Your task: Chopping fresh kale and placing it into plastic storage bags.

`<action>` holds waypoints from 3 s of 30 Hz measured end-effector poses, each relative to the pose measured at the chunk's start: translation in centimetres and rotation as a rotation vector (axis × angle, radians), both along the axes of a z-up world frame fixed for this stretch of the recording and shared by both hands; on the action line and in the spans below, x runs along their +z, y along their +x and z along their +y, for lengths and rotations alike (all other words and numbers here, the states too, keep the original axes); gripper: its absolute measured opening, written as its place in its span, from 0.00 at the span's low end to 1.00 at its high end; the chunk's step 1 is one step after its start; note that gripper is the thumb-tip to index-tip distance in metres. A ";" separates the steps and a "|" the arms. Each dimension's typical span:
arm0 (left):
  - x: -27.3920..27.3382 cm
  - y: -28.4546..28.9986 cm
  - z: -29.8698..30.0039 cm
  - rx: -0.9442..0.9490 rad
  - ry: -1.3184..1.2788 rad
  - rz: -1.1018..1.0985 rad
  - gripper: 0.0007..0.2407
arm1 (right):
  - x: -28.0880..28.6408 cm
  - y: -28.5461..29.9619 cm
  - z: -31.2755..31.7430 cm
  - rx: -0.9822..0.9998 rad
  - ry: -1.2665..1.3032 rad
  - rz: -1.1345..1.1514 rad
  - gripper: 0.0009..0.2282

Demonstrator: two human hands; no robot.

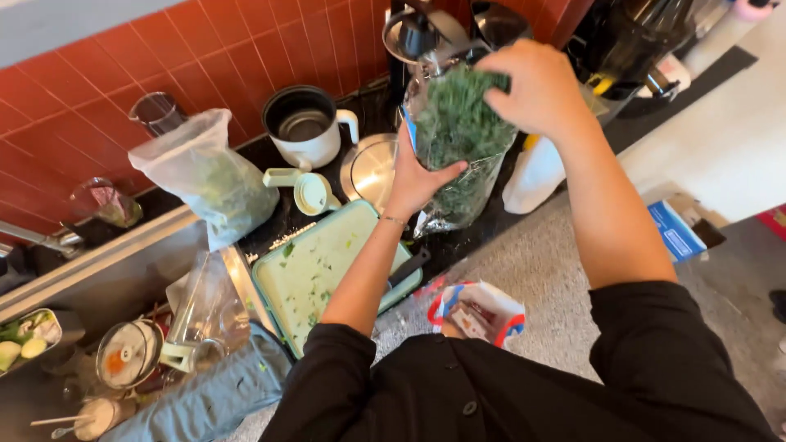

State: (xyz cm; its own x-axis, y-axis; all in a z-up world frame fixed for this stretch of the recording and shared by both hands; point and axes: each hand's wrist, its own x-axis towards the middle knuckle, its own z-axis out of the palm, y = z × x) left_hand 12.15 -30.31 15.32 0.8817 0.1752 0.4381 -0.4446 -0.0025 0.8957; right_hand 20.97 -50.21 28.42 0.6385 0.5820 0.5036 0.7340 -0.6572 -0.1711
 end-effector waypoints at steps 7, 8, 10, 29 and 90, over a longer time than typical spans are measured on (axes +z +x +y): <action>-1.2 -0.1 -0.5 0.010 0.105 0.009 0.49 | 1.3 -0.7 0.2 0.170 -0.052 -0.104 0.15; -1.3 0.7 -0.5 0.004 0.106 -0.006 0.49 | 1.7 -0.3 0.1 0.163 -0.053 -0.119 0.15; -1.7 1.5 -0.7 -0.011 0.041 -0.074 0.49 | 2.4 0.0 0.0 0.110 0.288 -0.093 0.13; -1.3 0.9 -1.3 -0.026 0.084 -0.032 0.47 | -2.6 -0.1 -1.8 0.332 0.304 0.569 0.20; -0.6 0.5 0.9 0.141 0.142 -0.265 0.50 | -11.5 3.3 -11.5 0.602 1.079 0.456 0.14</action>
State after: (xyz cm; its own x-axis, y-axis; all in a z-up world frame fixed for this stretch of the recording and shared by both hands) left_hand 12.66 -29.44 14.75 0.7052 0.2080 0.6778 -0.6486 -0.1969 0.7352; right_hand 24.25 -61.76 16.88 0.6575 0.2765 0.7009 0.5991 0.3722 -0.7089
